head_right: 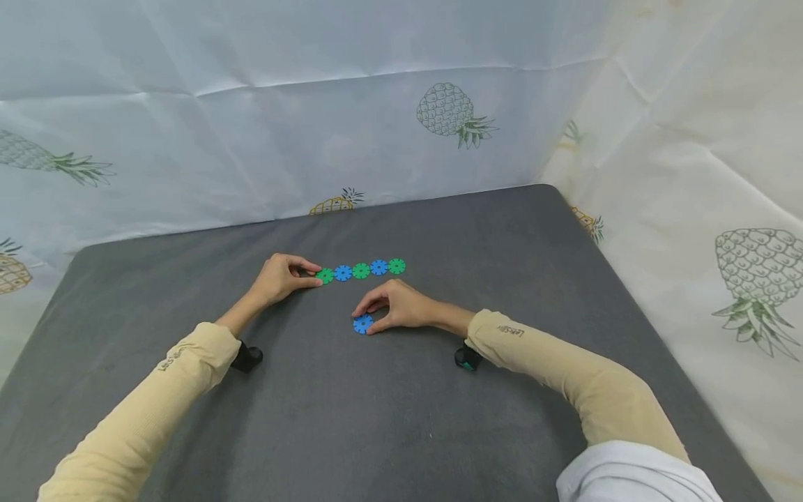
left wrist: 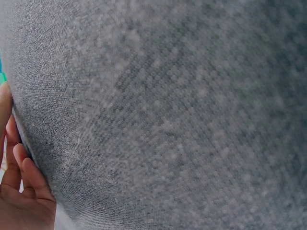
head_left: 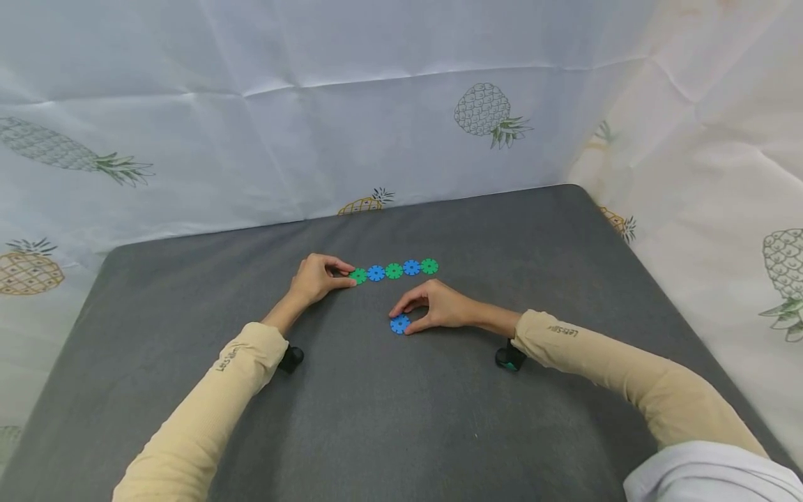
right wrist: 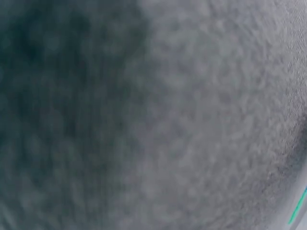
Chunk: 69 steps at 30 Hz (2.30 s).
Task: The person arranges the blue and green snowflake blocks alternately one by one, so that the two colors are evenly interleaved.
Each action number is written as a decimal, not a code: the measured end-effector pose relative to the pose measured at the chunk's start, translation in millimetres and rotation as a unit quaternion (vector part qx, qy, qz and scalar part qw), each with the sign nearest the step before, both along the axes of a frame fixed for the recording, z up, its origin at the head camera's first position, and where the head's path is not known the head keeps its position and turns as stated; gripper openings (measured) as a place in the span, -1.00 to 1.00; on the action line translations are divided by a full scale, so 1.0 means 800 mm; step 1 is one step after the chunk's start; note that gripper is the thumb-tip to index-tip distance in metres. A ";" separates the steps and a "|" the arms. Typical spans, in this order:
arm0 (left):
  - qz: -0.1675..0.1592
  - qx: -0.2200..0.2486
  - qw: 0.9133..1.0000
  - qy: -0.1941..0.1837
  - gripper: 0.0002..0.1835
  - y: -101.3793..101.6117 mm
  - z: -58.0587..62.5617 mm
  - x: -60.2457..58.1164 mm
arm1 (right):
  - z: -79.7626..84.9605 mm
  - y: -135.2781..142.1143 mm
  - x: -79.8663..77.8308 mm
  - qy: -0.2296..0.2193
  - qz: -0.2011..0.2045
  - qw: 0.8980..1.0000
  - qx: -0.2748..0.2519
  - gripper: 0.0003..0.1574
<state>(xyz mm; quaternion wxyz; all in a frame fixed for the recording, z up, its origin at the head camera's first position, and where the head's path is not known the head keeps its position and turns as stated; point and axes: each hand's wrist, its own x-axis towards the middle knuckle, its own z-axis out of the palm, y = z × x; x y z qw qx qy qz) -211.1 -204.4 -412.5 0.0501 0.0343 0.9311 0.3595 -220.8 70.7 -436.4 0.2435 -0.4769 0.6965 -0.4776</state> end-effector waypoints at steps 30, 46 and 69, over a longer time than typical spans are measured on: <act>-0.001 0.000 1.000 -0.010 -0.71 0.001 0.000 0.000 | 0.000 0.009 0.010 -0.030 -0.103 0.994 0.003 -0.61; 0.000 0.001 1.000 -0.006 -0.71 0.000 0.002 0.000 | 0.024 0.017 0.036 -0.089 -0.231 0.969 -0.020 -0.62; -0.006 0.007 1.000 0.007 -0.72 0.001 0.003 0.004 | -0.004 0.057 0.022 -0.092 -0.314 0.944 -0.038 -0.59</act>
